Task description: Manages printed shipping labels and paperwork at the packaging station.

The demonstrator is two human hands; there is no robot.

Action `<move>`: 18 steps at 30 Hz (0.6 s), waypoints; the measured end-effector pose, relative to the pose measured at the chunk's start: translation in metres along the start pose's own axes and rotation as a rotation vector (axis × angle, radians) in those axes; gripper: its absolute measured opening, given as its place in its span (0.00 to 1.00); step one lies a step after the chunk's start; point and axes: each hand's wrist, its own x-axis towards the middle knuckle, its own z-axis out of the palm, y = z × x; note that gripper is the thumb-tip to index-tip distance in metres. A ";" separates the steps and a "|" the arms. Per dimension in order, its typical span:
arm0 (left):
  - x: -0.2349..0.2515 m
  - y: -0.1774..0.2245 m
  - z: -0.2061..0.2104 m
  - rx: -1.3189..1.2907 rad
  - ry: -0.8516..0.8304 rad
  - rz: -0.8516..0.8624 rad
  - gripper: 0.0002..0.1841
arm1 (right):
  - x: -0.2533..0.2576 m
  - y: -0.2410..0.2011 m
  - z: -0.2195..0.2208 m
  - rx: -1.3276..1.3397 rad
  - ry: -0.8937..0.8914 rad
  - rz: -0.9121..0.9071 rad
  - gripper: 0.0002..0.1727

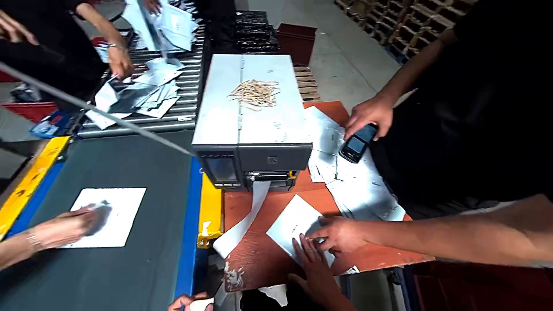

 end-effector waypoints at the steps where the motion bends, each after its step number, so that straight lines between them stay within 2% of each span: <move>1: -0.004 -0.001 0.000 -0.002 0.024 0.000 0.23 | 0.000 -0.004 -0.003 0.023 0.021 -0.023 0.50; 4: -0.009 0.006 0.011 -0.042 0.030 -0.035 0.29 | 0.000 -0.022 -0.025 0.177 0.034 -0.141 0.35; 7: -0.010 0.022 0.029 -0.109 -0.007 -0.069 0.36 | 0.001 -0.057 -0.051 0.523 -0.089 -0.191 0.20; 11: 0.004 0.029 0.058 -0.214 -0.142 -0.032 0.35 | 0.017 -0.095 -0.067 0.941 -0.147 -0.124 0.22; 14: 0.008 0.033 0.078 -0.190 -0.200 -0.040 0.35 | 0.029 -0.111 -0.074 1.306 -0.241 -0.033 0.16; 16: 0.007 0.035 0.087 -0.118 -0.186 -0.054 0.38 | 0.032 -0.116 -0.080 1.369 -0.268 0.063 0.08; 18: 0.008 0.035 0.091 -0.031 -0.136 -0.047 0.43 | 0.034 -0.113 -0.083 1.396 -0.278 0.105 0.07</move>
